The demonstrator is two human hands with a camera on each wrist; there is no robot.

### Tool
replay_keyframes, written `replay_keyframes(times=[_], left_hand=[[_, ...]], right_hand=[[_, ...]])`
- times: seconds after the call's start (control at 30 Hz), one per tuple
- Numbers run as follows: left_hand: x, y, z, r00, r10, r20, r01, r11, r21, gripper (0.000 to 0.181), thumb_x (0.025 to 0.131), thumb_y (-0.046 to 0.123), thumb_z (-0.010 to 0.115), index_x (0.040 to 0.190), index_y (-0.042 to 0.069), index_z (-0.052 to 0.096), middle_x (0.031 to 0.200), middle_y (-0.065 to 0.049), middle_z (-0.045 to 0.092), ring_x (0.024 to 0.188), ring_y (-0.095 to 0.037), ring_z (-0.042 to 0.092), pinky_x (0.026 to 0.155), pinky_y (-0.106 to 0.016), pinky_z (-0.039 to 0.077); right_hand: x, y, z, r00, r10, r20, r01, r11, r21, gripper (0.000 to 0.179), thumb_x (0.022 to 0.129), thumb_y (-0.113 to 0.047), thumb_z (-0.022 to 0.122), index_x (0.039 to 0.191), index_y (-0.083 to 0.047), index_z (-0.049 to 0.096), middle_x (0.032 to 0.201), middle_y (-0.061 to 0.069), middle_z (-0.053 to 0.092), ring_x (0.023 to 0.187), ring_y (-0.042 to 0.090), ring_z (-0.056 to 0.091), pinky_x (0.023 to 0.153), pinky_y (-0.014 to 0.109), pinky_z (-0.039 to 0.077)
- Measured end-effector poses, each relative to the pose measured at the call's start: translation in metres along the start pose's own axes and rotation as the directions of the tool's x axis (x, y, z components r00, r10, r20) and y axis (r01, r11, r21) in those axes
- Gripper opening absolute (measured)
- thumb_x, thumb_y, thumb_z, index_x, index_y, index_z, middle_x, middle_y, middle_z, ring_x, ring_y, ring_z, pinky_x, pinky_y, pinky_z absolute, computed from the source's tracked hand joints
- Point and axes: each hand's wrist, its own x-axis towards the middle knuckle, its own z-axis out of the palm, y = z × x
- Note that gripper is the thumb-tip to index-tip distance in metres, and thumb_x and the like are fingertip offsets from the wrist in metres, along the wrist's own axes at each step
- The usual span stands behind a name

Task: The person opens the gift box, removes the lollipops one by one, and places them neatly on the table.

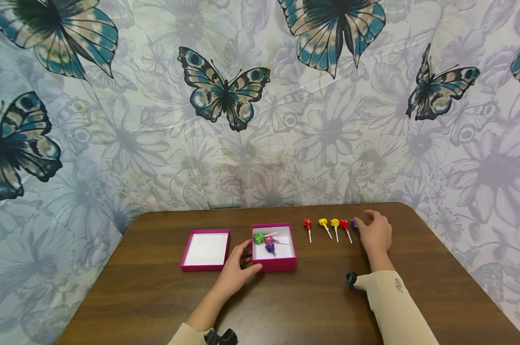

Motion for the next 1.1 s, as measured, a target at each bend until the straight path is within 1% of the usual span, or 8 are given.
replay_keyframes(times=[0.13,0.27,0.5,0.6,0.73,0.93,1.0,1.1], left_hand=[[0.0,0.0,0.0,1.0,0.002,0.001,-0.002,1.0,-0.009,0.075,0.086,0.031,0.079,0.147,0.006,0.044,0.136,-0.013,0.053,0.124,-0.027,0.056,0.104,-0.044,0.053],[0.0,-0.001,0.0,1.0,0.005,0.002,-0.005,1.0,-0.01,0.075,0.086,0.031,0.079,0.147,0.006,0.043,0.136,-0.013,0.053,0.124,-0.028,0.056,0.104,-0.044,0.053],[0.0,0.0,0.0,1.0,0.006,-0.001,-0.006,1.0,-0.008,0.075,0.086,0.031,0.079,0.147,0.006,0.044,0.137,-0.013,0.053,0.124,-0.027,0.056,0.103,-0.043,0.054],[0.0,0.0,0.0,1.0,0.007,-0.003,-0.007,1.0,-0.011,0.075,0.086,0.031,0.079,0.147,0.006,0.044,0.137,-0.013,0.053,0.124,-0.027,0.056,0.103,-0.043,0.053],[-0.001,0.0,0.0,1.0,0.009,0.0,-0.009,1.0,-0.01,0.075,0.086,0.031,0.079,0.147,0.006,0.043,0.137,-0.013,0.053,0.124,-0.027,0.056,0.103,-0.043,0.053],[-0.001,0.0,-0.001,1.0,0.008,0.001,-0.008,1.0,-0.01,0.075,0.086,0.031,0.079,0.147,0.006,0.043,0.137,-0.013,0.053,0.124,-0.027,0.056,0.104,-0.043,0.053],[-0.001,0.0,0.0,1.0,0.009,0.0,-0.009,1.0,-0.007,0.075,0.086,0.03,0.079,0.147,0.006,0.044,0.137,-0.013,0.053,0.124,-0.027,0.056,0.103,-0.043,0.053],[0.0,0.0,0.0,1.0,0.01,-0.001,-0.01,1.0,-0.006,0.074,0.086,0.03,0.079,0.147,0.006,0.044,0.136,-0.013,0.053,0.124,-0.026,0.056,0.103,-0.043,0.053]], right_hand=[[-0.002,-0.016,-0.006,0.996,-0.076,-0.056,0.079,0.995,0.057,0.048,0.098,-0.037,0.063,0.134,-0.006,0.059,0.13,0.021,0.063,0.112,0.04,0.061,0.086,0.053,0.05],[-0.009,-0.04,-0.012,0.989,-0.131,-0.07,0.139,0.983,0.118,0.045,0.098,-0.035,0.063,0.131,-0.005,0.061,0.128,0.02,0.063,0.106,0.034,0.061,0.085,0.045,0.048],[-0.028,-0.078,-0.02,0.978,-0.198,-0.067,0.207,0.961,0.185,0.038,0.096,-0.033,0.067,0.128,-0.011,0.064,0.124,0.013,0.067,0.085,0.001,0.051,0.075,0.023,0.043],[-0.037,-0.09,-0.019,0.967,-0.247,-0.055,0.253,0.945,0.208,0.035,0.095,-0.032,0.068,0.125,-0.014,0.066,0.12,0.01,0.069,0.08,-0.007,0.048,0.068,0.016,0.045],[-0.048,-0.102,-0.014,0.939,-0.337,-0.068,0.344,0.916,0.207,0.033,0.093,-0.03,0.072,0.121,-0.014,0.068,0.113,0.008,0.072,0.079,-0.002,0.05,0.062,0.015,0.043],[-0.064,-0.117,-0.003,0.857,-0.505,-0.106,0.516,0.839,0.173,0.03,0.087,-0.019,0.079,0.114,-0.011,0.071,0.103,0.01,0.074,0.079,0.016,0.055,0.067,0.027,0.044],[-0.07,-0.12,0.002,0.846,-0.527,-0.088,0.533,0.827,0.178,0.03,0.086,-0.018,0.079,0.114,-0.011,0.071,0.104,0.01,0.074,0.081,0.021,0.057,0.068,0.029,0.045],[-0.079,-0.123,0.01,0.843,-0.536,-0.043,0.532,0.821,0.205,0.03,0.085,-0.02,0.08,0.113,-0.013,0.071,0.104,0.008,0.073,0.082,0.021,0.055,0.068,0.029,0.045]])
